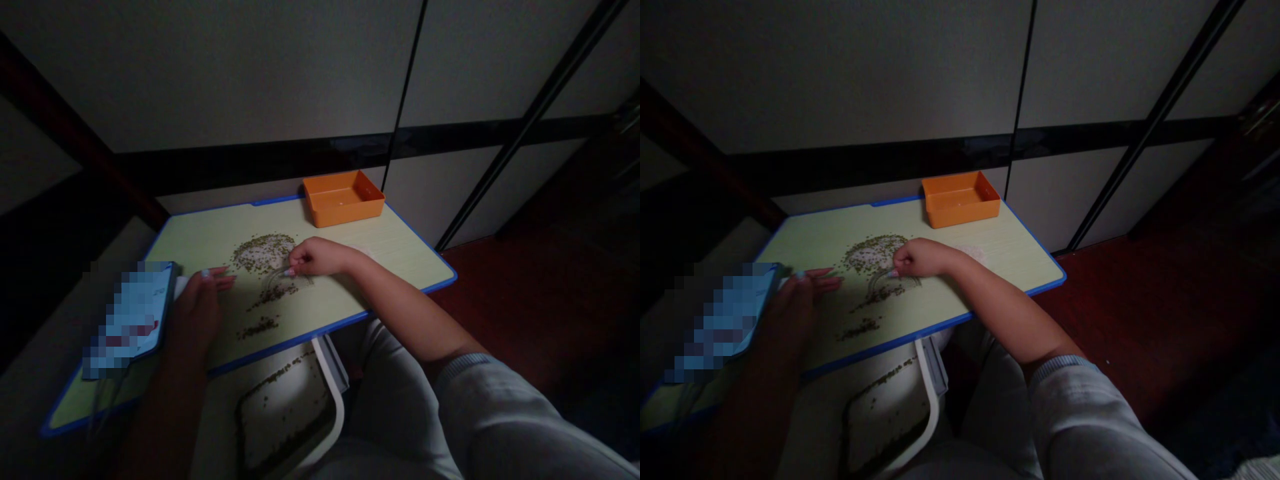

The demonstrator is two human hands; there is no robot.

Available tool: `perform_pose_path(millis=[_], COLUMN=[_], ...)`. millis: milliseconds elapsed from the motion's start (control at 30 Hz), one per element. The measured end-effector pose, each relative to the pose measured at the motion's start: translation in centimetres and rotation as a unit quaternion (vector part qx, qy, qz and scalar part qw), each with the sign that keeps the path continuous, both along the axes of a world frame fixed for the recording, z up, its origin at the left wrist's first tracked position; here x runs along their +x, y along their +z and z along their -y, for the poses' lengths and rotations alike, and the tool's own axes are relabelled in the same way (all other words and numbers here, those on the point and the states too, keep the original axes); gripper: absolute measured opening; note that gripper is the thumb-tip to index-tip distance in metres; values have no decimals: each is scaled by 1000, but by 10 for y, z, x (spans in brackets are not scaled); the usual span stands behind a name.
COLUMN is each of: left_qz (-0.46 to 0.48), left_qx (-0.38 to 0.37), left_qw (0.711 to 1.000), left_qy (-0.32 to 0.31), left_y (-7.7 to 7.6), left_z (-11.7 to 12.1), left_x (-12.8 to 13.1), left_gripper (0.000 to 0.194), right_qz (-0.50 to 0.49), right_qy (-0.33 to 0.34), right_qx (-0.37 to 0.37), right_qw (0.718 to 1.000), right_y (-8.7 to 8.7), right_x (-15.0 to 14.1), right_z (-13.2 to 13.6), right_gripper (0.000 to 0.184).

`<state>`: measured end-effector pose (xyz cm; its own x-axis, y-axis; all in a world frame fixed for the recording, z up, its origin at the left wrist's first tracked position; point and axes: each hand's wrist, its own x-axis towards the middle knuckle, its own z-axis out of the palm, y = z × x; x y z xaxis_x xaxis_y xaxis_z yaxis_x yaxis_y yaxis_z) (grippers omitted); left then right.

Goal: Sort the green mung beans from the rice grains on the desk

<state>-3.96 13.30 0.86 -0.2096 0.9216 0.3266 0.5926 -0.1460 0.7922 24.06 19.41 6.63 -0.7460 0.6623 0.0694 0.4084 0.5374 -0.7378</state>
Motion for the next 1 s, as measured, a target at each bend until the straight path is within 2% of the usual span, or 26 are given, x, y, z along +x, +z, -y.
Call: perform_pose_path(millis=[167,333,500,667,833,1000], left_qz=[48,37,6,19,6,5], left_qx=[-18,-23,-24,-40,-38,-37], left_qw=[999,999,999,999,999,999], left_qy=[13,21,20,21,18,11], left_y=[6,12,18,19,19,17], left_z=[3,6,10,10,10,11], left_x=[6,10,13,14,13,11], left_gripper=[52,49,48,46,43,47], right_qz=[-10,-30,1,-7,-18,15], right_qy=[33,-12,-11,31,16,50], right_qx=[-21,11,16,-25,-19,-45], right_qw=[999,999,1000,999,1000,998], right_y=[-1,3,1,-2,-1,-1], right_x=[1,2,0,-1,0,-2], right_z=[0,1,2,3,1,4], right_gripper=[27,38,35,28,31,25])
